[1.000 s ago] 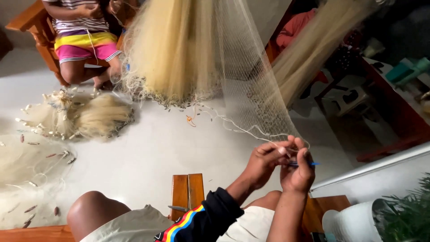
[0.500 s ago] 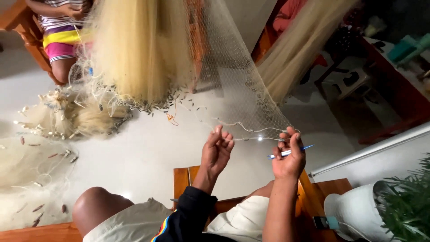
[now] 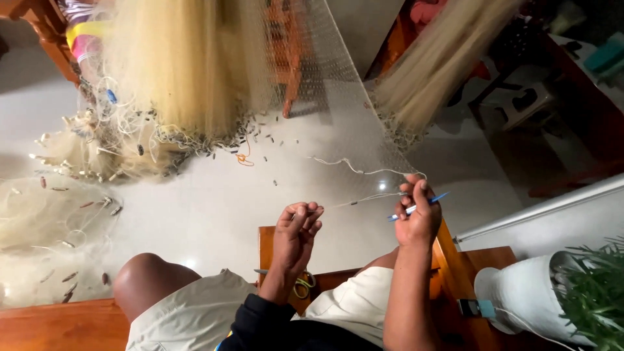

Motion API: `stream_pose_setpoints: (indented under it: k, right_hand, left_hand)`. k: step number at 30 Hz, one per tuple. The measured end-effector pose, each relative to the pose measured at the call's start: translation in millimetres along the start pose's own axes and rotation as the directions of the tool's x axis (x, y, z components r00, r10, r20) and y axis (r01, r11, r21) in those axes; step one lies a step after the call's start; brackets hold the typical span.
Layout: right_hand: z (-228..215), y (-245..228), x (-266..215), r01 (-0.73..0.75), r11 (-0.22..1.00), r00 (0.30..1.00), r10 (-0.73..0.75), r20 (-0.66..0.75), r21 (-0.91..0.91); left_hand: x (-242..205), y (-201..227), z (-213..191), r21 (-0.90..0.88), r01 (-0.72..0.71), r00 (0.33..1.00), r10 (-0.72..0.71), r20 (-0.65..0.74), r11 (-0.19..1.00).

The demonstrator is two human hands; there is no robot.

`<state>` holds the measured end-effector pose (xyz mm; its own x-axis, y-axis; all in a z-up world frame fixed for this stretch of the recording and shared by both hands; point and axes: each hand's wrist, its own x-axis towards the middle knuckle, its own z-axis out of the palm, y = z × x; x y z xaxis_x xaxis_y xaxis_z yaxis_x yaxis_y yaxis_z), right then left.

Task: Manually attaching lead sinkers to the bottom edge of a fishing net by threading and tying them.

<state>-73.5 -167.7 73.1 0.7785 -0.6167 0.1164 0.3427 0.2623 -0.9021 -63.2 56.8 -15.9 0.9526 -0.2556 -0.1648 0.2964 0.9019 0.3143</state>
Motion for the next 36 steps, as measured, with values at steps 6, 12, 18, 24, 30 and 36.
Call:
stream_pose_setpoints:
  k: [6,12,18,24,30,36]
  right_hand:
    - [5.8,9.3,-8.8,-0.044,0.999,0.999,0.044,-0.014,-0.025]
    - [1.3,6.6,-11.2,-0.079,0.995,0.997,0.077,-0.030,-0.059]
    - [-3.2,17.7,-3.5,-0.139,0.989,0.990,0.137,-0.038,-0.057]
    - [-14.4,34.7,-22.6,-0.511,0.834,0.766,0.551,0.331,-0.208]
    - [-12.1,5.3,-24.5,-0.147,0.970,0.772,-0.009,0.636,0.192]
    - [-7.6,-7.3,-29.4,0.169,0.986,0.967,-0.168,0.191,0.012]
  left_hand:
    - [-24.3,8.9,-12.0,0.032,-0.022,1.000,0.022,-0.014,0.999]
    - [-51.6,9.8,3.3,0.104,-0.093,0.984,0.076,0.159,0.990]
    - [-66.3,-18.3,40.0,0.216,-0.030,0.985,-0.007,0.171,0.976]
    - [-49.8,-45.0,83.2,0.297,-0.050,0.958,-0.039,0.285,0.954]
    - [-32.1,-57.7,104.8,0.331,-0.072,0.941,-0.046,0.335,0.941]
    - [7.9,-86.8,105.7,0.192,0.070,0.930,-0.134,0.342,0.979]
